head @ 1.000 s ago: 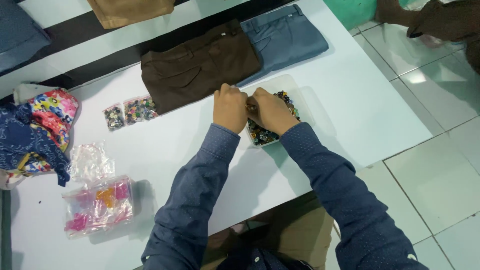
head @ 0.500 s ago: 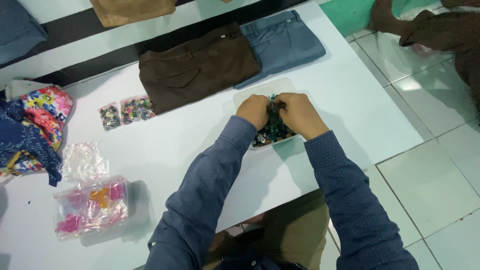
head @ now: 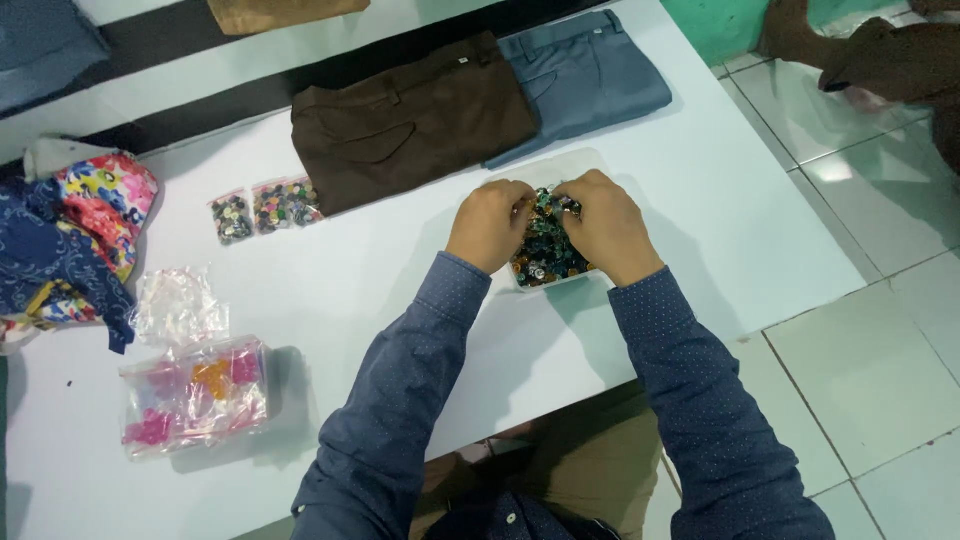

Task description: Sorting and picking small colorful buttons from a container and placing them into small plastic bags.

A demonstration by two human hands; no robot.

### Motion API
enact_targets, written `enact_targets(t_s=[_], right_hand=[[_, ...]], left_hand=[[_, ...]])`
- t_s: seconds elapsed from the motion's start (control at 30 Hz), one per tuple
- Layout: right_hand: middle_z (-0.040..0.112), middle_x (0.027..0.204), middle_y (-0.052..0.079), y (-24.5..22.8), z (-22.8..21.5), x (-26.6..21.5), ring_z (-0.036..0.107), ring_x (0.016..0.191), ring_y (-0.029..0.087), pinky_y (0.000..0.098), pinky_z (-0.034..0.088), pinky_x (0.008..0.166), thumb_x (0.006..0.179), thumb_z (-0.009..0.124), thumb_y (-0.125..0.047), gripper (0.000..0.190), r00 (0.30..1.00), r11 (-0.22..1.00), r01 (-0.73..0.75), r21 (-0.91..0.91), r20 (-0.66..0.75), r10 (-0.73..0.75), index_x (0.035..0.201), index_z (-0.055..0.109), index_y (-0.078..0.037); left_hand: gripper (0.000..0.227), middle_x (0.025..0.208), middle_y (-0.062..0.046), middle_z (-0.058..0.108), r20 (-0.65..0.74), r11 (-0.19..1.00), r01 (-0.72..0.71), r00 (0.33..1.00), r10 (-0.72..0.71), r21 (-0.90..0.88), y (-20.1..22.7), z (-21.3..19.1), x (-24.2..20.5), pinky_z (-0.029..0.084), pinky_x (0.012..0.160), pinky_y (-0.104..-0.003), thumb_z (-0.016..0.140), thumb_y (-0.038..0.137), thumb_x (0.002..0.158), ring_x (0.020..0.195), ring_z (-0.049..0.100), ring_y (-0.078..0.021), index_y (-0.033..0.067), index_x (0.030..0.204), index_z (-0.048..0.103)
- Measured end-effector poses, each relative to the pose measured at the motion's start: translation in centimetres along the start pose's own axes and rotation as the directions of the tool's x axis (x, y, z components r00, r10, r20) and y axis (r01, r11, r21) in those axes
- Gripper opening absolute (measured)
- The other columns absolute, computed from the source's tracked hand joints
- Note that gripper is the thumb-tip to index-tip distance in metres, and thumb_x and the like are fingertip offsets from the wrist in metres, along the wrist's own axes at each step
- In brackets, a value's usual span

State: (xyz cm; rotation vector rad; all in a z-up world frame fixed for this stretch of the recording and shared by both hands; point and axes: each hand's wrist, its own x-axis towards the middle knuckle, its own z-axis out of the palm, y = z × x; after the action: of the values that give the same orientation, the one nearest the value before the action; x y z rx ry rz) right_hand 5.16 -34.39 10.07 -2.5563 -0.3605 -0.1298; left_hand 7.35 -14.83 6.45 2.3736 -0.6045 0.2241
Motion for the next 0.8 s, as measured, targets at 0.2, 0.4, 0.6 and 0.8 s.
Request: enact_targets(t_s=[0.2, 0.4, 0.6, 0.8], right_hand=[[0.067, 0.119, 0.025, -8.9, -2.5, -0.5, 0.068, 0.106, 0.044, 0.0536, 0.057, 0.088, 0.080, 0.074, 0.000, 0.042, 0.938, 0.997, -0.069, -0.039, 0.337, 0.078, 0.120, 0.069, 0.007], [0.070, 0.100, 0.016, -1.1, 3.6, 2.2, 0.072, 0.092, 0.040, 0.0514, 0.061, 0.072, 0.087, 0.069, -0.003, 0.014, 0.957, 0.940, 0.172, -0.293, 0.277, -0.089, 0.099, 0.076, -0.001], [0.069, 0.095, 0.015, 1.7, 2.3, 1.6, 0.073, 0.087, 0.034, 0.0464, 0.062, 0.069, 0.093, 0.065, -0.007, 0.018, 0.992, 0.951, 0.039, -0.306, 0.130, 0.001, 0.108, 0.076, -0.006], [0.064, 0.102, 0.019, -1.5, 0.0, 0.3, 0.071, 0.091, 0.040, 0.0509, 0.060, 0.072, 0.095, 0.062, 0.000, 0.017, 0.998, 0.970, 0.064, -0.234, 0.028, -0.059, 0.107, 0.073, 0.002]], left_hand=[[0.018, 0.084, -0.007, 0.073, -0.092, 0.954, -0.010, 0.995, 0.040, 0.301, -0.3, -1.1, -0.4, 0.048, 0.088, -0.038, 0.076, 0.005, 0.081, 0.092, 0.066, -0.0260, 0.0098, 0.098, 0.078], [0.015, 0.084, -0.003, 0.072, -0.022, 0.948, -0.003, 1.000, 0.011, 0.319, -1.8, 0.2, -1.3, 0.045, 0.098, -0.044, 0.076, 0.009, 0.080, 0.101, 0.062, -0.0253, 0.0135, 0.094, 0.078], [0.014, 0.084, -0.005, 0.071, -0.038, 0.957, -0.017, 0.999, 0.029, 0.290, -2.4, 1.4, -0.8, 0.043, 0.100, -0.045, 0.077, 0.009, 0.080, 0.101, 0.060, -0.0262, 0.0122, 0.094, 0.078], [0.013, 0.069, -0.006, 0.069, -0.081, 0.886, -0.074, 0.989, 0.125, 0.458, -1.5, 3.4, 0.9, 0.040, 0.101, -0.048, 0.073, 0.005, 0.081, 0.088, 0.065, -0.0255, 0.0146, 0.088, 0.078]])
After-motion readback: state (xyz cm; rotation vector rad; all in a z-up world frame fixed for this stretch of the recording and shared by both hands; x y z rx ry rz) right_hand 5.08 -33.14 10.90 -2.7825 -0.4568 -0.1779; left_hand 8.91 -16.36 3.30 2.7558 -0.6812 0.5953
